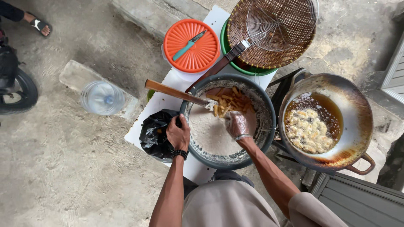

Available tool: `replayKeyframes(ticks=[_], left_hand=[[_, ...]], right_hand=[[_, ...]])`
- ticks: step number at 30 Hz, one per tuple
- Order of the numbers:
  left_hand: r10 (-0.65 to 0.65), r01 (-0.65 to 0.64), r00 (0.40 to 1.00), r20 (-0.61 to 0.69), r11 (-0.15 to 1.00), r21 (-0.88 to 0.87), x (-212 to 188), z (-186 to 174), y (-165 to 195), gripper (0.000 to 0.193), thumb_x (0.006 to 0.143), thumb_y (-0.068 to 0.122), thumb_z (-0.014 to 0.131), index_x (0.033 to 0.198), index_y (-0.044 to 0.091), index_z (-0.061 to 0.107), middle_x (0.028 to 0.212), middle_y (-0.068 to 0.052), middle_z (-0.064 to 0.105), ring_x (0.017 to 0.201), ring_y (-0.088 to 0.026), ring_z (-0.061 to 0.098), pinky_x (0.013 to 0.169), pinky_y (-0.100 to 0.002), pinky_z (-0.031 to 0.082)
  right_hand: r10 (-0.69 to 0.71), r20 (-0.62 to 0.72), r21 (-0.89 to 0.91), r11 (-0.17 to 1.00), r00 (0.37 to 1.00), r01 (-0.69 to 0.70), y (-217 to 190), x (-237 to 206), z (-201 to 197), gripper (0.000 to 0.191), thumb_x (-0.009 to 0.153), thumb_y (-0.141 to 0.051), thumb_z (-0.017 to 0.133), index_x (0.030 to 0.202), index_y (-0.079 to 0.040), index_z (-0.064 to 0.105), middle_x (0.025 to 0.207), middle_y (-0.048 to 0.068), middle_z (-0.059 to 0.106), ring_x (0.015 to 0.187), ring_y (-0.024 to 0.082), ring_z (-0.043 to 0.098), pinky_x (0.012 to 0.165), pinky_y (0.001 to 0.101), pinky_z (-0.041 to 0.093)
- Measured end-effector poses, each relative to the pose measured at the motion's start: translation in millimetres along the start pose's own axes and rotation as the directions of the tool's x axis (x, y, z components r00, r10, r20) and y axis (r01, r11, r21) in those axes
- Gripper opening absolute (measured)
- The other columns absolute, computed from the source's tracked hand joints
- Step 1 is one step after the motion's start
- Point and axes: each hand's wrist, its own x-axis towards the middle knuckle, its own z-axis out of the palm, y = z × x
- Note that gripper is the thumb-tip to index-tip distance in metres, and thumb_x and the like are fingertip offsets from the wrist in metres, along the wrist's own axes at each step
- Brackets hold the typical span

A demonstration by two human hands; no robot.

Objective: The person takes pieces of food from a black plastic bag, coats them in batter in a large basin by hand, and drops the battered pieces into a wok of hot oil to fry, repeating the cycle. A wooden spatula rests in the batter basin and fried pieces accumulate in the oil.

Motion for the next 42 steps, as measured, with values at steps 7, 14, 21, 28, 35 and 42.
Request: replayKeyframes(ticks=[7, 14, 21, 28, 35, 42], left_hand=[[0.005, -0.005, 1.000, 0.001, 1.000, -0.023, 1.9, -7.8, 3.9, 0.038, 0.098, 0.038, 0.063, 0.096, 0.003, 0.076, 0.090, -0.020, 0.076, 0.080, -0.039, 0.073, 0.069, -0.045, 0.057], [-0.005, 0.006, 1.000, 0.016, 0.999, -0.048, 3.5, -10.7, 4.1, 0.042, 0.098, 0.040, 0.062, 0.098, 0.002, 0.077, 0.091, -0.020, 0.077, 0.079, -0.038, 0.075, 0.067, -0.045, 0.057], [0.009, -0.009, 1.000, 0.001, 0.999, -0.034, 2.8, -8.1, 1.7, 0.040, 0.098, 0.039, 0.063, 0.097, 0.002, 0.077, 0.090, -0.020, 0.076, 0.079, -0.039, 0.074, 0.067, -0.045, 0.057], [0.062, -0.062, 0.998, -0.001, 0.997, -0.055, -1.1, -3.1, -7.2, 0.038, 0.100, 0.036, 0.062, 0.096, 0.001, 0.076, 0.090, -0.021, 0.076, 0.079, -0.039, 0.073, 0.068, -0.045, 0.057], [0.077, -0.075, 0.997, 0.027, 0.994, -0.075, -14.6, 11.4, -8.7, 0.035, 0.102, 0.030, 0.064, 0.098, -0.003, 0.075, 0.086, -0.023, 0.074, 0.078, -0.037, 0.074, 0.069, -0.043, 0.057], [0.128, -0.127, 0.990, 0.060, 0.992, -0.019, -23.5, 21.6, -17.4, 0.048, 0.107, 0.038, 0.059, 0.102, -0.007, 0.075, 0.090, -0.023, 0.075, 0.078, -0.038, 0.073, 0.072, -0.045, 0.057]], right_hand=[[-0.141, 0.310, -0.201, 0.957, 0.940, 0.210, -62.1, -34.1, 58.3, 0.015, 0.071, -0.008, 0.067, 0.082, -0.004, 0.077, 0.073, 0.024, 0.071, 0.065, 0.040, 0.070, 0.063, 0.0481, 0.059], [-0.088, 0.519, -0.165, 0.966, 0.850, 0.201, -82.6, -55.1, 65.1, 0.012, 0.078, -0.008, 0.065, 0.076, -0.002, 0.075, 0.075, 0.026, 0.069, 0.072, 0.041, 0.072, 0.068, 0.0491, 0.059], [-0.136, 0.439, -0.121, 0.971, 0.888, 0.208, -67.0, -62.6, 70.8, 0.012, 0.074, -0.006, 0.064, 0.078, -0.001, 0.074, 0.076, 0.029, 0.068, 0.076, 0.043, 0.071, 0.072, 0.0497, 0.059], [0.035, 0.471, -0.030, 0.999, 0.881, -0.024, -66.2, -65.8, 73.5, 0.017, 0.075, -0.015, 0.070, 0.082, -0.001, 0.075, 0.076, 0.029, 0.069, 0.072, 0.044, 0.071, 0.067, 0.0509, 0.058], [-0.029, 0.534, -0.134, 0.984, 0.845, 0.119, -48.6, -70.4, 82.4, 0.016, 0.083, -0.013, 0.064, 0.084, -0.001, 0.075, 0.079, 0.027, 0.070, 0.076, 0.039, 0.074, 0.068, 0.0472, 0.060], [-0.220, 0.586, 0.705, 0.612, 0.780, -0.357, 9.3, -59.9, 48.0, 0.045, 0.084, -0.039, 0.070, 0.105, 0.001, 0.075, 0.091, 0.016, 0.074, 0.078, 0.031, 0.070, 0.069, 0.0424, 0.056]])
